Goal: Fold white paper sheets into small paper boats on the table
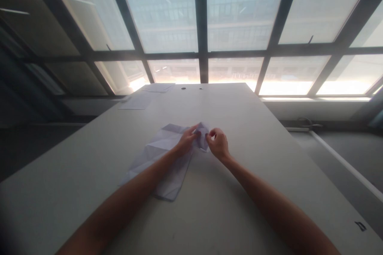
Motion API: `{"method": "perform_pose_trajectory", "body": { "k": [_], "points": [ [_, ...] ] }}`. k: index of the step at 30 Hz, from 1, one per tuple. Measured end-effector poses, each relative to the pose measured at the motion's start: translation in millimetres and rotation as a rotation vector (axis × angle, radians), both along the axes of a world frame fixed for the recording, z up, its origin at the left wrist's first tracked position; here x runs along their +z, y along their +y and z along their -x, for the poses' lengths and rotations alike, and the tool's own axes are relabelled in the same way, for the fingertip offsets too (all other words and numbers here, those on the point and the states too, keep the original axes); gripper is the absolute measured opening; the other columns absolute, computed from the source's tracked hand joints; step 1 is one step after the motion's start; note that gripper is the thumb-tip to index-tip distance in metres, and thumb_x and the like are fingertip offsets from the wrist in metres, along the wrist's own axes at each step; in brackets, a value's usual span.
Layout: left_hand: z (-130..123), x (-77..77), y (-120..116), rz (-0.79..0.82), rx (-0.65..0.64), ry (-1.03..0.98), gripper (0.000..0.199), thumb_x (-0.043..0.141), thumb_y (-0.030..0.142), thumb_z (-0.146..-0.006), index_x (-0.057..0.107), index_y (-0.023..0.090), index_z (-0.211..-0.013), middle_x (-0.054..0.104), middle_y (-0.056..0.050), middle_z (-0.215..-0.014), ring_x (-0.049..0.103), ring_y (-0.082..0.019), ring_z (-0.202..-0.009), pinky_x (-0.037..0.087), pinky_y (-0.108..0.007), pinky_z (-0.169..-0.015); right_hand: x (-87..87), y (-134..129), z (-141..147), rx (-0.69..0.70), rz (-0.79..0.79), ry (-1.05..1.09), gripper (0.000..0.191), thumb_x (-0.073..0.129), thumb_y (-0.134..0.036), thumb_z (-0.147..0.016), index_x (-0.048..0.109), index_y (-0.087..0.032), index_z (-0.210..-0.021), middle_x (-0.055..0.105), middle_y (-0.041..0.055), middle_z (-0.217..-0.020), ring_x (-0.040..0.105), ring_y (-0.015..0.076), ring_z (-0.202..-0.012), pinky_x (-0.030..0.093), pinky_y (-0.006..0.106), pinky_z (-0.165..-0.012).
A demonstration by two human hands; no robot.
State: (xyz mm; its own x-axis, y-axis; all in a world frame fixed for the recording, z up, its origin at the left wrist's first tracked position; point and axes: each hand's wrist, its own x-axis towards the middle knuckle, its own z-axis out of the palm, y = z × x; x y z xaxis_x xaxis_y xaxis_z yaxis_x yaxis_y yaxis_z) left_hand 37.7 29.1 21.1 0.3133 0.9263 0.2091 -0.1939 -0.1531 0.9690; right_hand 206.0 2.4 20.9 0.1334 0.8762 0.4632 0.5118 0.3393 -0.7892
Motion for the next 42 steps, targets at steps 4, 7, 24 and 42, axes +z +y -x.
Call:
{"method": "perform_pose_trajectory", "body": {
  "k": [4,7,24,42],
  "points": [
    [4.6,-4.9,3.5,-0.064,0.052,0.038,0.077,0.079,0.050,-0.075,0.051,0.020,-0.141,0.055,-0.014,-0.134,0.065,-0.019,-0.096,0.051,-0.026,-0.078,-4.3,-1.6,0.9,0.093,0.071,-0.078,0.025,0.064,-0.039,-0.079,0.063,-0.019,-0.065,0.063,0.0017,-0.063,0.052,0.0149,-0.056,0.033,0.025,-0.054],
    [5.7,-4.1,1.9,-0.093,0.020,0.066,0.079,0.081,0.049,-0.075,0.050,0.021,-0.142,0.053,-0.013,-0.133,0.065,-0.018,-0.094,0.051,-0.024,-0.074,-5.2,-0.9,-0.2,0.050,0.043,-0.078,0.033,0.058,-0.042,-0.085,0.060,-0.019,-0.061,0.060,0.0009,-0.058,0.049,0.0143,-0.055,0.031,0.025,-0.053],
    [5.2,-8.4,3.0,-0.136,0.003,-0.016,0.077,0.087,0.032,-0.071,0.054,0.026,-0.140,0.049,-0.013,-0.141,0.064,-0.021,-0.102,0.053,-0.031,-0.084,-0.4,3.9,-10.0,0.007,-0.061,0.140,0.030,0.056,-0.039,-0.087,0.052,-0.020,-0.064,0.047,-0.0042,-0.058,0.041,0.0128,-0.056,0.033,0.026,-0.056],
    [8.8,-10.3,11.8,-0.008,0.157,-0.187,0.073,0.087,0.025,-0.067,0.057,0.023,-0.133,0.061,-0.010,-0.127,0.064,-0.019,-0.095,0.051,-0.030,-0.082,-5.6,-18.2,-10.3,0.164,-0.123,-0.050,0.020,0.054,-0.030,-0.090,0.060,-0.020,-0.073,0.057,0.0001,-0.070,0.050,0.0148,-0.064,0.039,0.027,-0.061]
  ]
}}
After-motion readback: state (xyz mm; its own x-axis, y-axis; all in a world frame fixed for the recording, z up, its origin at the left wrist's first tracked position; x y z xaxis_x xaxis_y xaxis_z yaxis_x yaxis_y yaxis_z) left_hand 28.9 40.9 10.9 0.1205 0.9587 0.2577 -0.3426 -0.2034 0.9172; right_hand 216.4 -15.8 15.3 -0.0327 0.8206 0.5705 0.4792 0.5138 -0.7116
